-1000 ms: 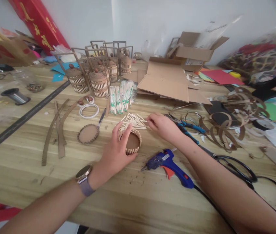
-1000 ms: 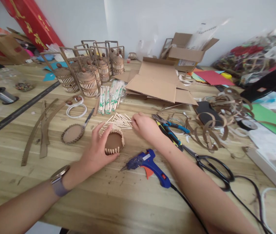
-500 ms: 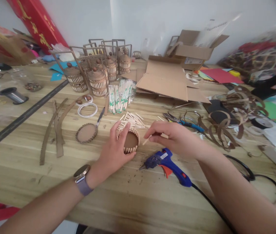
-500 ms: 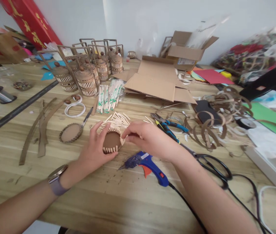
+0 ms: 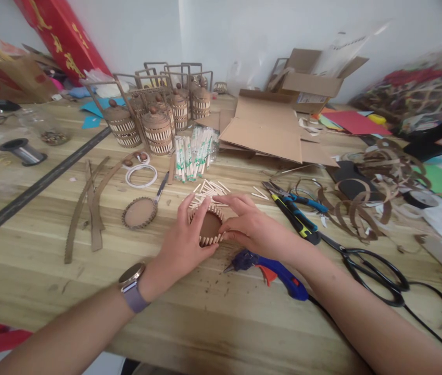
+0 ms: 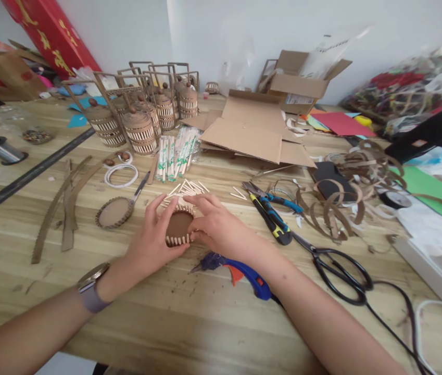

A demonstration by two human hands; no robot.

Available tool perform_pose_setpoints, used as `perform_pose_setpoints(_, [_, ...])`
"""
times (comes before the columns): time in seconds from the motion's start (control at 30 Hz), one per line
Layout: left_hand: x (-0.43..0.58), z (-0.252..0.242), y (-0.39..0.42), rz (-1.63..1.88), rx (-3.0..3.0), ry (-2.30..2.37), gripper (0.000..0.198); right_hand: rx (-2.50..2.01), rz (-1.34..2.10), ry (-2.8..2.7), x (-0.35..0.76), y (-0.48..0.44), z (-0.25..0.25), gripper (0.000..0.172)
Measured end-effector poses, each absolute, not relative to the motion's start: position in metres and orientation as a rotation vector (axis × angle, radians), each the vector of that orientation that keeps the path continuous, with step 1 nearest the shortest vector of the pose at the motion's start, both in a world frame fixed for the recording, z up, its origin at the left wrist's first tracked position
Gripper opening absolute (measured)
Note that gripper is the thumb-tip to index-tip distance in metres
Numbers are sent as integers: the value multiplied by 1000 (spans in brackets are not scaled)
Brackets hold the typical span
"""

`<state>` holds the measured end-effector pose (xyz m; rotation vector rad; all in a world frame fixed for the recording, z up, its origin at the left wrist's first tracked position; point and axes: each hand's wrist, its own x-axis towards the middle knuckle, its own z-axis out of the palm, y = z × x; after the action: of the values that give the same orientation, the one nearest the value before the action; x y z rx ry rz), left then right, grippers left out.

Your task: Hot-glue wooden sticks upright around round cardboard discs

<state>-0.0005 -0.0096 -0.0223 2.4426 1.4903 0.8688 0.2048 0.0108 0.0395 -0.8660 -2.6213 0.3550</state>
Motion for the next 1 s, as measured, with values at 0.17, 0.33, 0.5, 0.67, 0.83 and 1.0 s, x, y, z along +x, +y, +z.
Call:
perform_pose_setpoints(0.17, [0,-22,-10,877,2449,1488,98,-858,398,-2652,202,11,37,16])
perform_pose_setpoints(0.33, [0,-23,-9,902,2450,1469,96,-852,390,-2637,202,11,32,16])
perform_pose_setpoints(0.5, [-1,-23,-9,907,2446,1464,99,-822,243,-2661,200,12,27,13])
perform_pose_setpoints(0.67, [-1,-22,-9,886,2424,1478,101,-839,81,-2672,199,12,22,12])
perform_pose_setpoints(0.83, [-1,-23,-9,910,2421,1472,100,-825,28,-2663,199,14,16,11])
perform_pose_setpoints(1.0, [-2,-24,-8,924,2428,1456,100,-821,17,-2662,199,13,13,11])
